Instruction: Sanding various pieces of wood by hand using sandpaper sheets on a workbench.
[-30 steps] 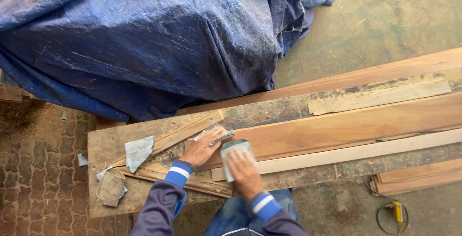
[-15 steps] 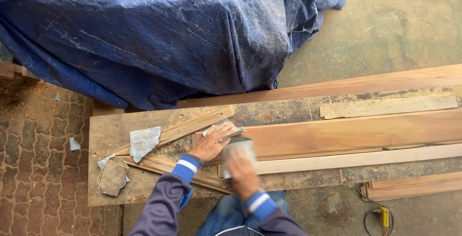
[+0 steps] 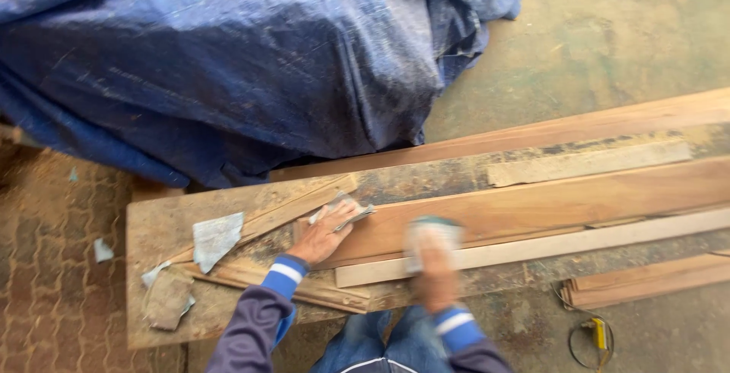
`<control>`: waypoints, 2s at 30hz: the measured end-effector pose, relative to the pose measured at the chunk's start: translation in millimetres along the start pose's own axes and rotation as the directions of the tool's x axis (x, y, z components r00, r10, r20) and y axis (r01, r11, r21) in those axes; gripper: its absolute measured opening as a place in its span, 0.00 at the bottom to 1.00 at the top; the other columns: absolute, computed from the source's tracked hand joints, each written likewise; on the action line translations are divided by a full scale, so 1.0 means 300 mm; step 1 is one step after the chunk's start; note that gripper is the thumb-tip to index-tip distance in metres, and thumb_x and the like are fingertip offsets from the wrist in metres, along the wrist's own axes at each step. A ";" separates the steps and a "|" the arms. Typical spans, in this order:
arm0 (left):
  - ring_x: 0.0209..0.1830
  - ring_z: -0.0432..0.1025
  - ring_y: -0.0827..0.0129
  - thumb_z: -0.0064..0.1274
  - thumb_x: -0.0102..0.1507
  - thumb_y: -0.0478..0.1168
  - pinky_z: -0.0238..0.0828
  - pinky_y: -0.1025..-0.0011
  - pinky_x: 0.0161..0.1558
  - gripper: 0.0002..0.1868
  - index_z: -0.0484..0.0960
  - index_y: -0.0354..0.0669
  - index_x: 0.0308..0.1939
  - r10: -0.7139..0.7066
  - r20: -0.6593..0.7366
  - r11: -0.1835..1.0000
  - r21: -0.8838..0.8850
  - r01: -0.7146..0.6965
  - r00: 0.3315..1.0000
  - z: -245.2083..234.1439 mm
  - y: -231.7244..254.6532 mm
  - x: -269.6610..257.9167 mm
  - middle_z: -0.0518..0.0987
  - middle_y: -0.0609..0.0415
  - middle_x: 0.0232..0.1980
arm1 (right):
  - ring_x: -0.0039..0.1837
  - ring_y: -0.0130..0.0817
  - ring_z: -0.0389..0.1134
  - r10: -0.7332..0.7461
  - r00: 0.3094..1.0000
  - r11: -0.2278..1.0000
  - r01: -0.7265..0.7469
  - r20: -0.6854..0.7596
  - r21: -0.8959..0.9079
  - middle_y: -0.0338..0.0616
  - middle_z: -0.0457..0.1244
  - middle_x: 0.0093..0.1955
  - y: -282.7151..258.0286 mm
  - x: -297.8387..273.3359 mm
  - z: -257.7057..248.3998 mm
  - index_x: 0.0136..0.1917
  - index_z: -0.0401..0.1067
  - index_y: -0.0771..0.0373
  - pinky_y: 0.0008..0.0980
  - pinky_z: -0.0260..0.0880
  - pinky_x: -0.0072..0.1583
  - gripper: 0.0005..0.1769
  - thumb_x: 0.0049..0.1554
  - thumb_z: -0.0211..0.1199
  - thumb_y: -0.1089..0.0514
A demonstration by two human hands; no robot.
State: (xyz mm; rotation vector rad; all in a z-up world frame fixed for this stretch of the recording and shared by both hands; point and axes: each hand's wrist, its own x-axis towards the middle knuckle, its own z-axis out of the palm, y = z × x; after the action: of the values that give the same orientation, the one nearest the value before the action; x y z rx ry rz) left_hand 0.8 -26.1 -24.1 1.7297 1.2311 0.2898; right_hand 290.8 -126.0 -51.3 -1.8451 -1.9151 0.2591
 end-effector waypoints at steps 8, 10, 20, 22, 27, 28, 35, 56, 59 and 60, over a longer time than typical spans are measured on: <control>0.83 0.49 0.62 0.44 0.68 0.43 0.34 0.53 0.79 0.26 0.70 0.49 0.72 0.100 -0.081 0.976 0.202 -0.082 0.992 0.056 -0.004 -0.015 0.63 0.54 0.79 | 0.72 0.54 0.63 -0.373 0.924 0.905 0.343 0.082 0.253 0.59 0.61 0.72 -0.023 0.040 0.003 0.72 0.66 0.68 0.49 0.60 0.75 0.33 0.52 0.58 0.69; 0.83 0.49 0.61 0.42 0.65 0.40 0.35 0.52 0.79 0.29 0.68 0.49 0.73 0.154 -0.131 0.945 0.309 -0.108 0.979 0.131 0.007 -0.038 0.62 0.54 0.79 | 0.71 0.53 0.64 -0.205 0.978 0.971 0.201 0.019 0.125 0.57 0.63 0.70 0.235 0.088 -0.103 0.70 0.68 0.67 0.47 0.62 0.73 0.32 0.51 0.59 0.68; 0.81 0.46 0.55 0.42 0.62 0.39 0.34 0.48 0.76 0.35 0.60 0.55 0.75 0.300 -0.315 0.828 0.555 -0.082 0.900 0.477 0.128 -0.039 0.54 0.52 0.81 | 0.64 0.54 0.70 -0.010 0.985 0.998 0.021 -0.172 0.058 0.61 0.68 0.61 0.227 0.065 -0.149 0.64 0.73 0.68 0.47 0.69 0.67 0.24 0.54 0.54 0.66; 0.81 0.45 0.55 0.42 0.62 0.40 0.34 0.47 0.76 0.35 0.60 0.55 0.75 0.252 -0.378 0.841 0.541 -0.008 0.891 0.512 0.172 0.000 0.53 0.51 0.81 | 0.67 0.55 0.69 -0.105 0.983 0.992 0.115 -0.151 0.055 0.58 0.68 0.63 0.196 0.056 -0.200 0.64 0.72 0.67 0.48 0.68 0.68 0.25 0.53 0.54 0.65; 0.82 0.45 0.52 0.43 0.61 0.42 0.34 0.45 0.77 0.37 0.60 0.52 0.76 0.111 -0.529 0.832 0.512 0.212 0.841 0.587 0.214 0.083 0.53 0.50 0.82 | 0.66 0.52 0.69 -0.085 0.995 0.995 0.087 -0.048 0.040 0.54 0.67 0.65 0.588 0.106 -0.334 0.66 0.72 0.62 0.48 0.69 0.66 0.28 0.51 0.57 0.66; 0.82 0.46 0.52 0.43 0.60 0.42 0.34 0.45 0.78 0.37 0.60 0.52 0.76 0.115 -0.561 0.820 0.520 0.241 0.820 0.602 0.219 0.096 0.53 0.50 0.82 | 0.64 0.52 0.69 0.020 0.995 1.000 -0.020 -0.095 -0.002 0.56 0.67 0.64 0.721 0.138 -0.389 0.67 0.71 0.63 0.46 0.70 0.65 0.27 0.53 0.57 0.67; 0.80 0.56 0.53 0.41 0.65 0.46 0.40 0.46 0.79 0.32 0.67 0.52 0.75 0.298 -0.670 0.764 0.594 0.251 0.680 0.651 0.142 0.143 0.64 0.48 0.78 | 0.65 0.56 0.68 0.319 0.933 0.939 -0.335 -0.168 -0.082 0.63 0.67 0.61 1.187 0.234 -0.432 0.63 0.72 0.71 0.47 0.66 0.71 0.25 0.51 0.53 0.68; 0.77 0.65 0.49 0.47 0.62 0.44 0.51 0.45 0.78 0.29 0.76 0.47 0.69 0.329 -0.620 0.657 0.692 0.299 0.712 0.658 -0.151 0.125 0.72 0.45 0.75 | 0.75 0.56 0.61 -0.246 0.963 0.950 0.218 0.107 0.224 0.61 0.62 0.71 1.297 0.406 -0.442 0.70 0.66 0.70 0.50 0.58 0.75 0.33 0.50 0.55 0.71; 0.77 0.64 0.49 0.47 0.61 0.43 0.52 0.44 0.78 0.30 0.76 0.47 0.69 0.285 -0.641 0.698 0.648 0.303 0.713 0.647 0.212 0.138 0.71 0.45 0.75 | 0.76 0.56 0.60 -0.290 0.950 0.931 0.252 0.116 0.263 0.61 0.62 0.72 0.877 0.272 -0.378 0.70 0.66 0.69 0.50 0.57 0.76 0.32 0.50 0.55 0.71; 0.77 0.64 0.49 0.47 0.61 0.43 0.52 0.44 0.78 0.30 0.76 0.47 0.69 0.283 -0.644 0.695 0.649 0.310 0.711 0.653 0.235 0.144 0.71 0.45 0.75 | 0.76 0.56 0.60 -0.295 0.948 0.928 0.256 0.116 0.269 0.61 0.62 0.72 0.901 0.268 -0.391 0.70 0.66 0.69 0.50 0.57 0.76 0.32 0.50 0.55 0.71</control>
State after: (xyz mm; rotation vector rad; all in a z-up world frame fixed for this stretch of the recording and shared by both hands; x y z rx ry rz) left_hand 190.7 -102.1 -81.9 2.4013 2.1548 0.5517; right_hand 585.9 -46.7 -52.9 -1.4066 -2.1081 0.5376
